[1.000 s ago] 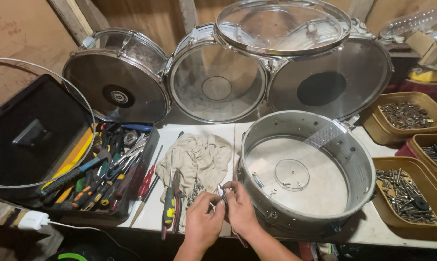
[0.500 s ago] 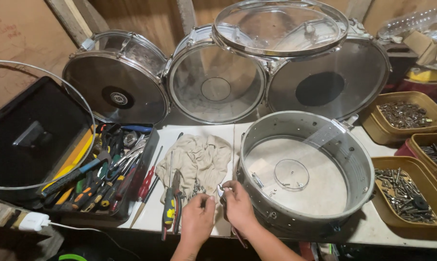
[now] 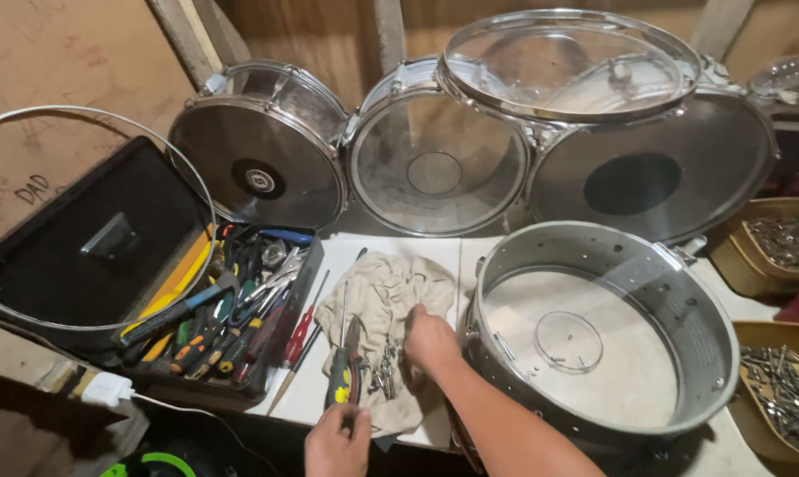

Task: The person assembles small metal hardware components, including screws and tension rods, into a drum shell. They repeatedly pick up parts from containers and the workbench, insert them into the shell, and tighten them by hand.

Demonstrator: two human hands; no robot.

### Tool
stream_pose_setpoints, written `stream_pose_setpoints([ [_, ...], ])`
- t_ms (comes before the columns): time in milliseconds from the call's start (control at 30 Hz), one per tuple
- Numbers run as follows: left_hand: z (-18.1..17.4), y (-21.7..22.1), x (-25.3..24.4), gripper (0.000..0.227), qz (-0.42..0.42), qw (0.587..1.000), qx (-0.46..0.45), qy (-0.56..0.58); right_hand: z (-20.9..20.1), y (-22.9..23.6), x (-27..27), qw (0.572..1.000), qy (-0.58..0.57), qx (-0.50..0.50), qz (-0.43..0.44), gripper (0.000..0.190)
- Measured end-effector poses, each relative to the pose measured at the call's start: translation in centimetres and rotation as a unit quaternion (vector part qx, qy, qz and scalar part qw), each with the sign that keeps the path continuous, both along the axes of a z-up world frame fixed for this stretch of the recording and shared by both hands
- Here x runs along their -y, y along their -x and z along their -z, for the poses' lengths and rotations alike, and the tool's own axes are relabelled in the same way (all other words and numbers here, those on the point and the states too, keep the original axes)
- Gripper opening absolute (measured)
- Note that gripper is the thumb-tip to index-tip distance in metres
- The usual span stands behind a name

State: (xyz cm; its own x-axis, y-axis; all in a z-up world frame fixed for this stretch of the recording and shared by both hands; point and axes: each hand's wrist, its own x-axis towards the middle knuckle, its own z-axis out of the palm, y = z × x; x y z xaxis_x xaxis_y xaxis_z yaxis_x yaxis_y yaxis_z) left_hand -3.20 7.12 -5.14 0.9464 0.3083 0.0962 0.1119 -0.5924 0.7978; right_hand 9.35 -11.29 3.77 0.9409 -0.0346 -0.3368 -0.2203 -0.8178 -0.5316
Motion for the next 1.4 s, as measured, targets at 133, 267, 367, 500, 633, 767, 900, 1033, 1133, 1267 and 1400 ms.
stream_pose_setpoints([
  [133, 0.7, 0.8, -1.2, 0.014, -0.067, 0.998, 0.005, 0.009, 2.3, -0.8, 1.5, 0.990, -0.009, 0.137, -0.038, 0.024],
  [267, -0.6, 0.3, -0.6, 0.011, -0.067, 0.997, 0.024, 0.040, -10.3, 3.6, 1.6, 0.988, -0.122, 0.097, -0.011, 0.029],
  [367, -4.9, 0.0, 1.2, 0.012, -0.058, 0.994, -0.045, 0.076, -17.1, 6.2, 4.5, 0.978, -0.177, 0.033, 0.100, 0.029],
  [500, -5.6, -1.2, 3.3, 0.012, 0.008, 0.998, 0.028, 0.063, -13.2, 5.8, 14.8, 0.962, -0.192, 0.149, 0.120, 0.023],
  [633, -8.2, -2.9, 7.8, 0.009, 0.109, 0.989, 0.087, 0.049, -12.3, 9.1, 22.2, 0.926, -0.211, 0.207, 0.236, 0.014],
  [767, -12.4, -3.9, 15.0, 0.008, 0.207, 0.963, 0.160, 0.064, -7.7, 10.9, 28.0, 0.858, -0.340, 0.225, 0.312, 0.014],
  [900, -14.7, -5.3, 23.4, 0.009, 0.308, 0.925, 0.198, 0.101, -6.6, 12.4, 28.9, 0.840, -0.368, 0.188, 0.351, 0.020],
  [1033, -14.5, -6.9, 29.8, 0.012, 0.372, 0.896, 0.194, 0.146, -2.6, 11.5, 30.7, 0.790, -0.453, 0.279, 0.307, 0.033],
  [1133, -13.4, -6.9, 32.1, 0.012, 0.381, 0.892, 0.184, 0.160, -1.2, 10.9, 31.7, 0.782, -0.470, 0.287, 0.291, 0.033],
  [1267, -13.4, -6.2, 32.5, 0.009, 0.388, 0.884, 0.197, 0.170, -1.1, 11.1, 31.7, 0.746, -0.526, 0.288, 0.289, 0.034],
  [1400, -14.2, -5.9, 31.7, 0.011, 0.448, 0.866, 0.203, 0.094, -2.6, 12.0, 31.1, 0.758, -0.537, 0.260, 0.265, 0.022],
])
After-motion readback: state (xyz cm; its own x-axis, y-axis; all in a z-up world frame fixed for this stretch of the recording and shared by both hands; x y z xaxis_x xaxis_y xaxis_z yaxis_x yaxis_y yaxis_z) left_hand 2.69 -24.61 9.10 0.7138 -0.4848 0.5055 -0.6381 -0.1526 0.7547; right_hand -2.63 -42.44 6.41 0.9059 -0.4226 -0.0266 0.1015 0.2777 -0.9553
